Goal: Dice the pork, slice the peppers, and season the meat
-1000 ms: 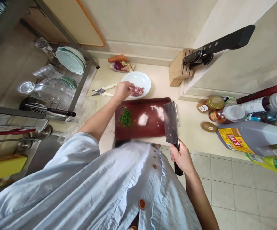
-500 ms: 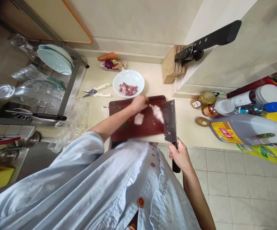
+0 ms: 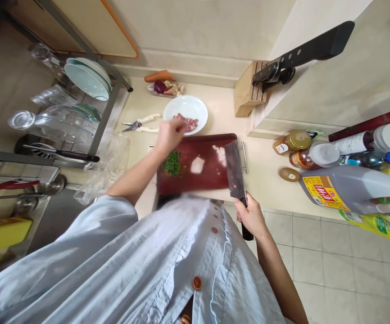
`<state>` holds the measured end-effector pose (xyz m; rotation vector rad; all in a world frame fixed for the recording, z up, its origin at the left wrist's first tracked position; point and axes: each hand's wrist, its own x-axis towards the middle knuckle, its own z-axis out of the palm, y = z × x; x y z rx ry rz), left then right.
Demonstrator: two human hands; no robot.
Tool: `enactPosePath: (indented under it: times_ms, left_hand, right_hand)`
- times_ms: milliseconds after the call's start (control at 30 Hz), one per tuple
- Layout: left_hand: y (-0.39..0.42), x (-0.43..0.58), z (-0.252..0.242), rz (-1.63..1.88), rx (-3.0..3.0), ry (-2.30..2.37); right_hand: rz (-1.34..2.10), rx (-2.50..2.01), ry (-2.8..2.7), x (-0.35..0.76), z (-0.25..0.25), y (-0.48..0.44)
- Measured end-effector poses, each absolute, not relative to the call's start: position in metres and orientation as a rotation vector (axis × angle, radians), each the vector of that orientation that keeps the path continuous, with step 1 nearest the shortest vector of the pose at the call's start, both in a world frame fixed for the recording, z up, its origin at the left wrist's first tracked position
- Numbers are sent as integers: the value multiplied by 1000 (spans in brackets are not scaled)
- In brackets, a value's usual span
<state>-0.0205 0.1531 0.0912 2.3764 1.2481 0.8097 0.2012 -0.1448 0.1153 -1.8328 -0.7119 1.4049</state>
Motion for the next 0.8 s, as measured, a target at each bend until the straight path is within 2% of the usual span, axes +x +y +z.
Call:
enactPosePath:
  times_ms: [133, 233, 333, 533, 800]
  left_hand:
    - [51, -4, 70, 427, 2455, 1270]
    - [22, 5, 54, 323, 2431, 1425]
    - [29, 7, 50, 408, 2245, 1462]
    - [40, -2, 51, 777, 1434, 1249]
    - [10, 3, 48, 751, 2104, 1252]
  right_hand:
    - [1426, -1908, -896, 206, 105, -138]
    - [1470, -1927, -1043, 208, 100, -129]
    - [1474, -1947, -1134, 210, 95, -120]
    - [1467, -1902, -1166, 219, 90, -115]
    - [1494, -1893, -1213, 225, 93, -116]
